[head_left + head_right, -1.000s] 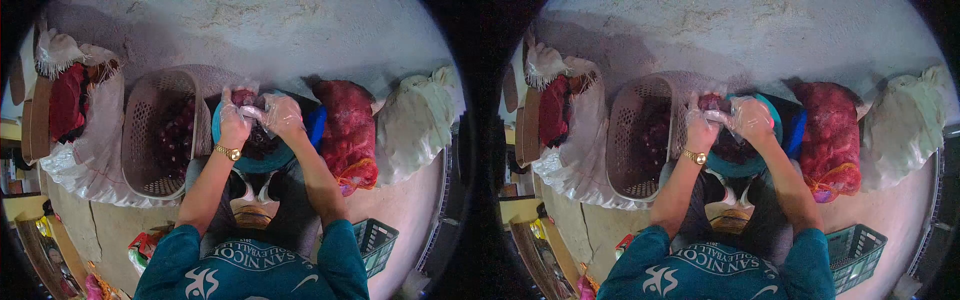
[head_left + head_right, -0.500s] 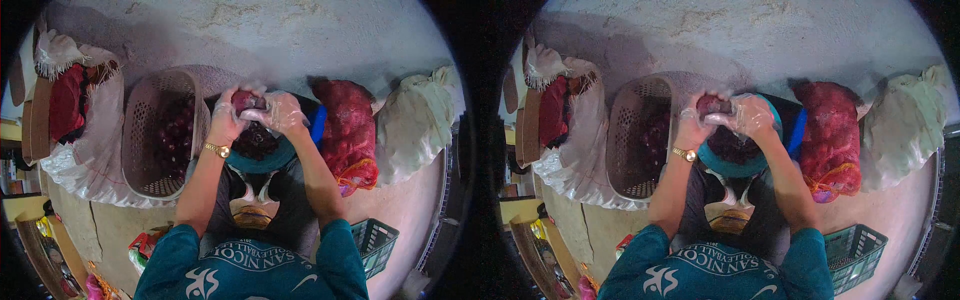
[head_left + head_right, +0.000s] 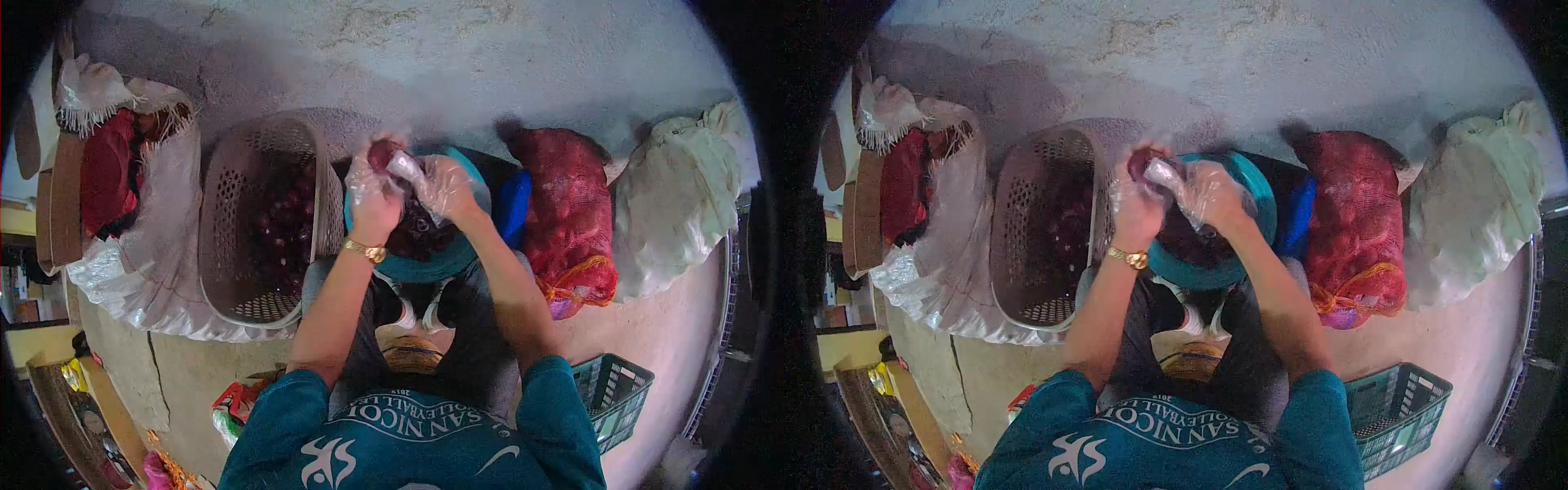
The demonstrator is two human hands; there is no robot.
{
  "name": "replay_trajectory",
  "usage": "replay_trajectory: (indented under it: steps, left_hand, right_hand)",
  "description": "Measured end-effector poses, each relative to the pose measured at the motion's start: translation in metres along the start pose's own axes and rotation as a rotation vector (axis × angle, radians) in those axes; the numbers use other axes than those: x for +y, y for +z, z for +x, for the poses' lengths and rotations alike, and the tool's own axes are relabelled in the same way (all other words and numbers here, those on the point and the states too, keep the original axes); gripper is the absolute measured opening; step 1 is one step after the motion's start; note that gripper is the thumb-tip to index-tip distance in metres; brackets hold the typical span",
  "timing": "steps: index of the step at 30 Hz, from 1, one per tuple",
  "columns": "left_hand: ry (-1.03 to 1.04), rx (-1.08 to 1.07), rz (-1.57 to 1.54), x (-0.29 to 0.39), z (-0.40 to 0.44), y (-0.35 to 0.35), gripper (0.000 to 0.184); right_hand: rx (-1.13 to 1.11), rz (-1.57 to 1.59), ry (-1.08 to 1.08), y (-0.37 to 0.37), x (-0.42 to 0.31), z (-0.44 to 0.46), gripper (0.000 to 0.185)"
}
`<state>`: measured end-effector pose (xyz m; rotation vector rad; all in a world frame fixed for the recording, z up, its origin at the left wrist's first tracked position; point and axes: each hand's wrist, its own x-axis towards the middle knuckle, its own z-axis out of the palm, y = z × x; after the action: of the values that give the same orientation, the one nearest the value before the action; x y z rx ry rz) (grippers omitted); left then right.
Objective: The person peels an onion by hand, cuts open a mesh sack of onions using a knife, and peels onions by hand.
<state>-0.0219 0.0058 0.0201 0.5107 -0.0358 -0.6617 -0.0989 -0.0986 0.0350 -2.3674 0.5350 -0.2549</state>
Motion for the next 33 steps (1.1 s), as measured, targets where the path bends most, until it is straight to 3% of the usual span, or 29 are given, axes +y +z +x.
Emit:
replay_trajectory:
  steps: [2, 5, 10, 13, 15, 19, 21, 24, 25, 28, 31, 33]
  left_hand:
    - [-0.249, -0.123, 0.046, 0.016, -0.003, 0.014, 0.036]
    - [-0.314, -0.06, 0.104, 0.015, 0.002, 0.007, 0.033]
    - [-0.218, 0.062, -0.05, 0.001, 0.007, -0.008, 0.031]
    - [-0.112, 0.1, -0.129, -0.002, 0.005, -0.002, 0.033]
    - [-0.055, 0.146, -0.107, 0.0, 0.003, 0.001, 0.036]
    - [-0.033, 0.142, -0.132, -0.002, 0.006, -0.003, 0.037]
    - [-0.016, 0.184, -0.162, -0.001, 0.008, -0.002, 0.038]
    - [0.108, 0.041, -0.051, -0.001, 0.007, 0.003, 0.035]
    - [0.108, 0.042, -0.05, 0.002, 0.008, 0.006, 0.035]
    - [-0.327, 0.086, -0.009, 0.018, 0.001, 0.03, 0.038]
    - [-0.227, -0.077, -0.043, 0.009, 0.007, 0.009, 0.04]
    - [-0.171, -0.058, -0.071, 0.005, 0.005, 0.003, 0.042]
  right_hand:
    - [-0.079, -0.035, -0.01, -0.008, 0.017, 0.004, 0.064]
    - [-0.055, -0.171, -0.171, -0.029, 0.0, -0.003, 0.068]
    - [-0.106, -0.35, -0.123, -0.019, 0.001, -0.002, 0.06]
    - [0.051, -0.176, -0.202, -0.006, 0.005, -0.004, 0.066]
    - [0.061, -0.143, -0.208, -0.003, 0.003, -0.006, 0.045]
    - [-0.012, -0.134, -0.1, 0.002, 0.002, -0.005, 0.045]
    - [0.13, -0.008, -0.17, 0.015, 0.007, -0.006, 0.05]
    - [0.097, -0.072, -0.078, 0.021, 0.007, -0.002, 0.045]
    - [0.097, -0.071, -0.078, 0.014, 0.006, 0.0, 0.045]
    - [-0.029, -0.268, -0.141, -0.01, 0.013, 0.006, 0.048]
    - [-0.014, -0.245, -0.175, -0.017, 0.003, -0.001, 0.053]
    - [0.008, -0.255, -0.175, -0.01, 0.003, 0.0, 0.056]
